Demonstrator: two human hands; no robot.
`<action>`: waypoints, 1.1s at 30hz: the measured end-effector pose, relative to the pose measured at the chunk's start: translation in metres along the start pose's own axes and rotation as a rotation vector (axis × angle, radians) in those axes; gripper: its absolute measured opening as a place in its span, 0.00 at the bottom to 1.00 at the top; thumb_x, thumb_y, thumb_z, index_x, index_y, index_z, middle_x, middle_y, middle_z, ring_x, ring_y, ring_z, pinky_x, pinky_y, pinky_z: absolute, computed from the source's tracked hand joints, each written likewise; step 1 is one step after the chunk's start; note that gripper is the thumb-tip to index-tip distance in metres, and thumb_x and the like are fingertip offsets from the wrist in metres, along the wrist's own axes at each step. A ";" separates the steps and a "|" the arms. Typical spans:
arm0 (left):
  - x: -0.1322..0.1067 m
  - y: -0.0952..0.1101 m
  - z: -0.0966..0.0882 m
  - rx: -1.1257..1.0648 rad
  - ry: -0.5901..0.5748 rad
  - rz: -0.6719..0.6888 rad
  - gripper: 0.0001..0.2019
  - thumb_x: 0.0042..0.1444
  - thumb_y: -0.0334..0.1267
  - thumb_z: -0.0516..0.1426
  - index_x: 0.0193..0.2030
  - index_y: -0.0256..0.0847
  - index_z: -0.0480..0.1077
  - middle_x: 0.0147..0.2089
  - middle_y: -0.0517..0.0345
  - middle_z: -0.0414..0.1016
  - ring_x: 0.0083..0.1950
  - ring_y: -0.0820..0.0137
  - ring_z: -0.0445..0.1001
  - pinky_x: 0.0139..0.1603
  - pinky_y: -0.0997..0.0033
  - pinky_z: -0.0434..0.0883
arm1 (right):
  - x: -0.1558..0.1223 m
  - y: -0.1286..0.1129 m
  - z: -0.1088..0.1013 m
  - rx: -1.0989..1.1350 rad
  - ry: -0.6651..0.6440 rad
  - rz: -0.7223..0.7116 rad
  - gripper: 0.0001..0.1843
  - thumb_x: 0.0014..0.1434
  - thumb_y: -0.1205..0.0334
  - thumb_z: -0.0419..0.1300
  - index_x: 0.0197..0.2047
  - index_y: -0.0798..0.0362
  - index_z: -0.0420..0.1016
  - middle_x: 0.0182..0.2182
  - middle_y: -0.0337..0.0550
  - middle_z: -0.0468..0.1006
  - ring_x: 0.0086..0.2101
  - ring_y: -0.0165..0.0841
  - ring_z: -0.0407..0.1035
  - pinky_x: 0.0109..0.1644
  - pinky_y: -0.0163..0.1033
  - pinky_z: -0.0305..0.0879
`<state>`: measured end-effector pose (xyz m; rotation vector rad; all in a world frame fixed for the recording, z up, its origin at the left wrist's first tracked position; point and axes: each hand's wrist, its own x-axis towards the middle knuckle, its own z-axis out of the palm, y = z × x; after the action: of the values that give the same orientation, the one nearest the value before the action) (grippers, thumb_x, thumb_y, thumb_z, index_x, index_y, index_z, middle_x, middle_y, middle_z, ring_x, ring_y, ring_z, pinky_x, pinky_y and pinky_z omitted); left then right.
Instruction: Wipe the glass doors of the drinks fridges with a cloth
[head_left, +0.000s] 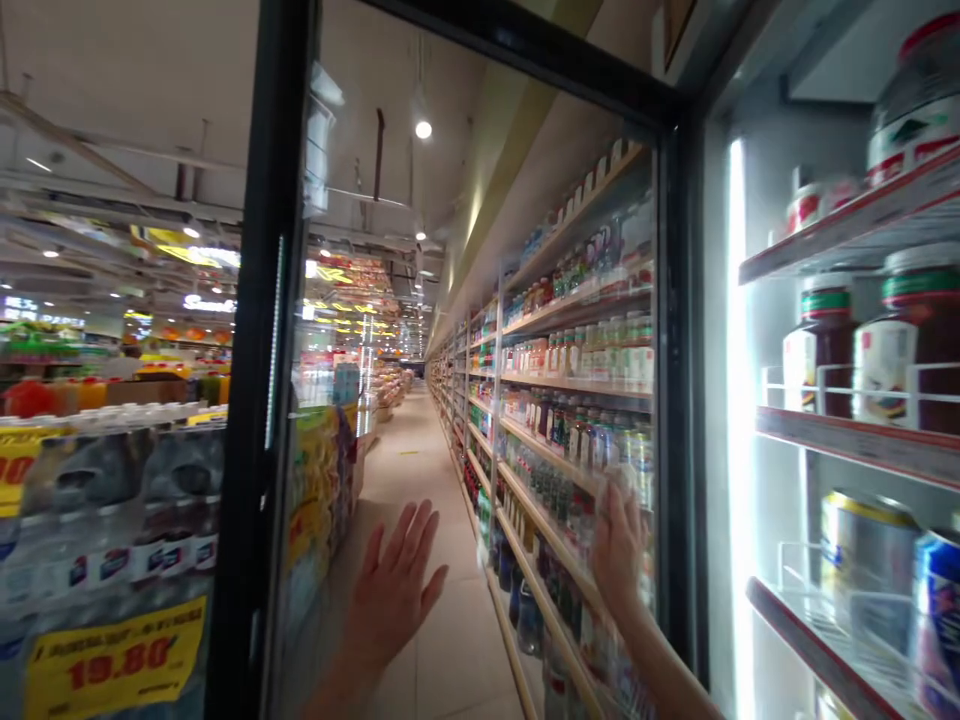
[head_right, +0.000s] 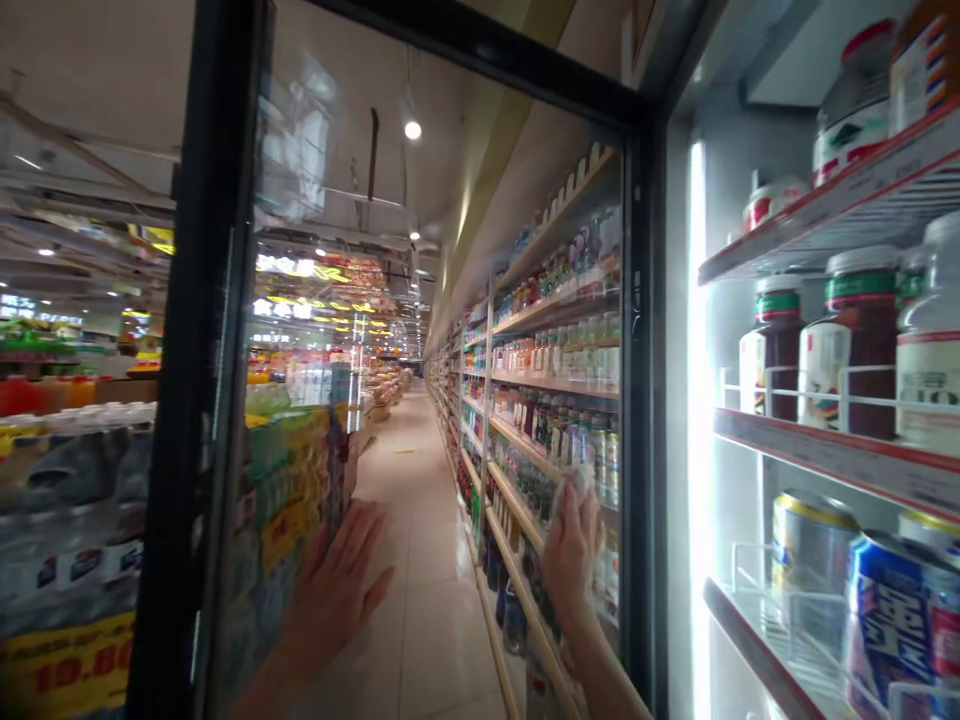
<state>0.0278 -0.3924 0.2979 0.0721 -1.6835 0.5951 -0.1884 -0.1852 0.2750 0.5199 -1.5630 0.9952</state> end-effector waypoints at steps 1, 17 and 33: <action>0.000 0.000 0.000 0.002 -0.007 -0.003 0.29 0.62 0.46 0.44 0.67 0.39 0.43 0.63 0.53 0.60 0.69 0.69 0.46 0.69 0.59 0.40 | 0.001 -0.012 0.000 0.031 -0.038 -0.083 0.27 0.62 0.66 0.42 0.64 0.50 0.55 0.63 0.54 0.55 0.62 0.45 0.48 0.58 0.58 0.51; 0.002 0.000 -0.003 -0.013 -0.015 -0.024 0.30 0.61 0.47 0.46 0.67 0.40 0.43 0.62 0.54 0.62 0.69 0.70 0.45 0.69 0.60 0.39 | 0.014 -0.048 -0.002 0.125 -0.215 -0.583 0.29 0.60 0.72 0.45 0.62 0.41 0.57 0.64 0.44 0.53 0.63 0.39 0.47 0.64 0.55 0.40; 0.001 0.002 0.001 -0.031 0.021 -0.030 0.29 0.62 0.46 0.45 0.67 0.41 0.44 0.62 0.52 0.63 0.68 0.68 0.48 0.68 0.58 0.42 | 0.020 0.035 0.001 -0.038 0.047 0.139 0.27 0.62 0.61 0.40 0.64 0.55 0.55 0.59 0.59 0.61 0.59 0.47 0.55 0.54 0.59 0.57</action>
<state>0.0258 -0.3904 0.2979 0.0685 -1.6679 0.5458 -0.2210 -0.1631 0.2835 0.3626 -1.5898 1.0727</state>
